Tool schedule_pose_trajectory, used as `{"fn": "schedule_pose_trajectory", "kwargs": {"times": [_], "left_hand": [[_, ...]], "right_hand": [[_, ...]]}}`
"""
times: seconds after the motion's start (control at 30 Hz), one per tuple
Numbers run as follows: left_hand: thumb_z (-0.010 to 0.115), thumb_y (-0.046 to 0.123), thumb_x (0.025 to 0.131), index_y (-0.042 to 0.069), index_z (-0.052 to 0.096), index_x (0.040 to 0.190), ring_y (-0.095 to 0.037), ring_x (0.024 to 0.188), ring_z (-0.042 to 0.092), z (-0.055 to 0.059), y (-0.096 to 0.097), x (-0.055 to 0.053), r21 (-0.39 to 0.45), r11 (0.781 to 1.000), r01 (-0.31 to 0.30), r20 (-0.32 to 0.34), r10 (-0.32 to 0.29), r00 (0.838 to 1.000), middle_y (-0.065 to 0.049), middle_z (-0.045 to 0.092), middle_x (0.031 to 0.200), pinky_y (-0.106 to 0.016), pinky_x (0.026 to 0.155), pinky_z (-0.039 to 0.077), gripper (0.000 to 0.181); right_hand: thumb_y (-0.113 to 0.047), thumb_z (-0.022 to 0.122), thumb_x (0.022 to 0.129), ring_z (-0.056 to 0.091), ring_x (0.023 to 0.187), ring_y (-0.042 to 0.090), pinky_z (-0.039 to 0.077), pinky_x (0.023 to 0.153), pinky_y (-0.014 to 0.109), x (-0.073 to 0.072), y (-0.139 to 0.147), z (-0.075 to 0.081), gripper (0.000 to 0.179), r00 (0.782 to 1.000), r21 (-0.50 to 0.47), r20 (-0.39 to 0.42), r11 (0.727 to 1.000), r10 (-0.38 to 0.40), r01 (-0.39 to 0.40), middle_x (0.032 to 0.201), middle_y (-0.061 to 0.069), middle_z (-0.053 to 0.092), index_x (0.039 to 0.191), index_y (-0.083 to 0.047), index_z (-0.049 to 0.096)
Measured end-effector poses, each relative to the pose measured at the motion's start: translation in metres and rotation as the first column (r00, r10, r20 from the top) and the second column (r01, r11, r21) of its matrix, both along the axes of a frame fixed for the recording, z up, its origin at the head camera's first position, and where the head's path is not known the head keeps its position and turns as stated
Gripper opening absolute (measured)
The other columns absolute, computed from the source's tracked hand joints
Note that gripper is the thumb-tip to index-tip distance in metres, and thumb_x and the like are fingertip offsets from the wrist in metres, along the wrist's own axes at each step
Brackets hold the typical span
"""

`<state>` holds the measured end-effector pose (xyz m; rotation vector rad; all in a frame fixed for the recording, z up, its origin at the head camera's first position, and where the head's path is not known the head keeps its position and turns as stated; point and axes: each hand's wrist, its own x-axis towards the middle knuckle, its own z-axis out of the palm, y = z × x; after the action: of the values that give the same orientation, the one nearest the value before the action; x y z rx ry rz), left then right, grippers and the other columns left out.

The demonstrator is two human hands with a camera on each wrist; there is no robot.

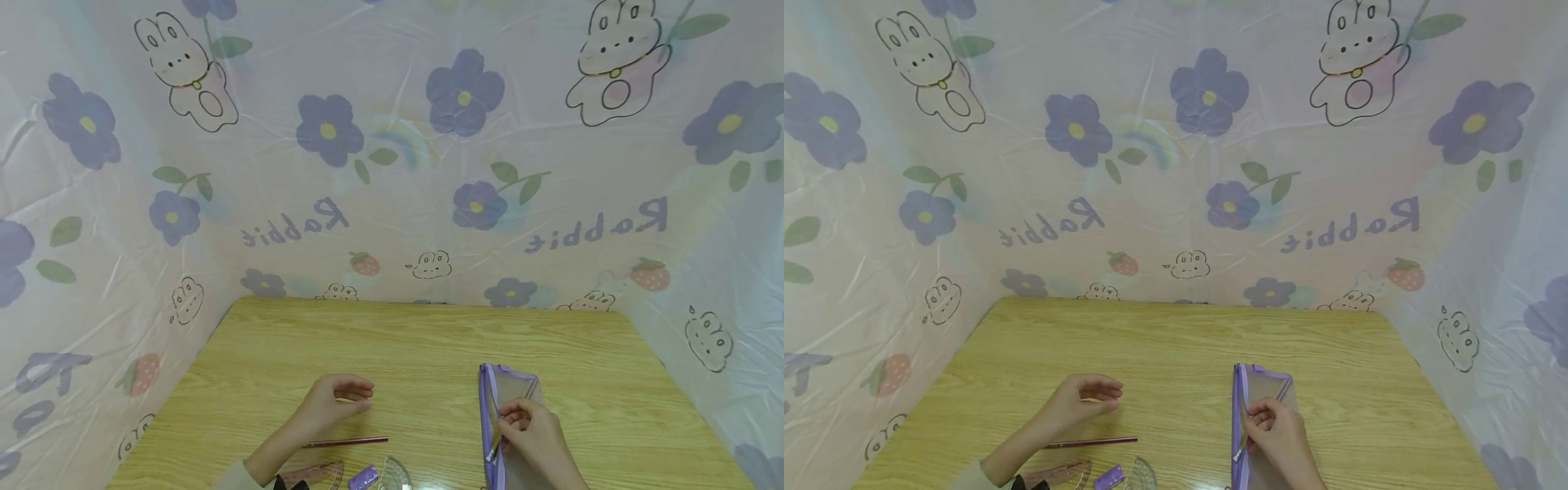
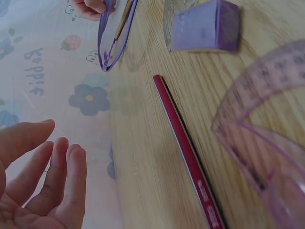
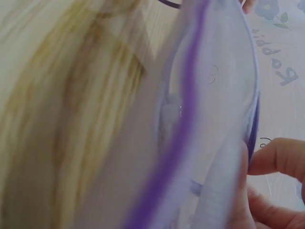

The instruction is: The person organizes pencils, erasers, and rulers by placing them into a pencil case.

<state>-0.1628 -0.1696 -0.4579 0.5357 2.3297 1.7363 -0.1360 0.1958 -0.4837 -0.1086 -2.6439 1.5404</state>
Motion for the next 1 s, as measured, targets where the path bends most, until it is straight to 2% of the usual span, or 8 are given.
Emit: {"fn": "schedule_pose_trajectory", "kwargs": {"times": [0.23, 0.6, 0.77, 1.0], "left_hand": [[0.073, 0.008, 0.092, -0.008, 0.065, 0.119, -0.025, 0.097, 0.068, 0.0, -0.015, 0.003, -0.02, 1.0, -0.013, -0.006, 0.012, 1.0, -0.024, 0.067, 0.111, -0.025, 0.081, 0.057, 0.032], [0.072, 0.009, 0.093, -0.009, 0.064, 0.12, -0.025, 0.098, 0.067, -0.001, -0.034, 0.007, 0.014, 1.0, -0.011, 0.003, 0.011, 1.0, -0.026, 0.066, 0.113, -0.025, 0.081, 0.057, 0.035], [0.071, 0.01, 0.094, -0.01, 0.063, 0.121, -0.023, 0.099, 0.067, -0.002, -0.047, 0.009, 0.01, 1.0, 0.002, 0.0, -0.002, 1.0, -0.027, 0.065, 0.114, -0.025, 0.082, 0.057, 0.035], [0.07, 0.009, 0.094, -0.011, 0.062, 0.122, -0.021, 0.099, 0.068, -0.011, -0.066, 0.007, 0.021, 0.999, 0.045, 0.018, -0.045, 0.999, -0.029, 0.065, 0.115, -0.027, 0.083, 0.057, 0.034]], "right_hand": [[0.007, 0.074, 0.079, 0.06, 0.054, 0.013, 0.054, 0.048, 0.025, 0.0, 0.001, -0.001, 0.012, 1.0, 0.007, 0.005, 1.0, 0.004, -0.004, 0.073, 0.004, 0.062, 0.089, 0.002, 0.069], [0.008, 0.073, 0.079, 0.06, 0.054, 0.013, 0.054, 0.048, 0.025, -0.001, 0.001, -0.002, 0.011, 1.0, -0.004, -0.003, 1.0, 0.014, -0.014, 0.073, 0.004, 0.062, 0.089, 0.002, 0.069], [0.008, 0.074, 0.079, 0.06, 0.054, 0.013, 0.054, 0.049, 0.025, -0.001, 0.001, -0.003, 0.012, 1.0, 0.0, 0.002, 1.0, 0.016, -0.016, 0.073, 0.004, 0.063, 0.089, 0.002, 0.069], [0.007, 0.074, 0.08, 0.06, 0.053, 0.013, 0.053, 0.049, 0.025, -0.001, 0.001, -0.002, 0.013, 1.0, 0.003, 0.01, 1.0, 0.008, -0.008, 0.074, 0.004, 0.063, 0.09, 0.002, 0.069]]}}
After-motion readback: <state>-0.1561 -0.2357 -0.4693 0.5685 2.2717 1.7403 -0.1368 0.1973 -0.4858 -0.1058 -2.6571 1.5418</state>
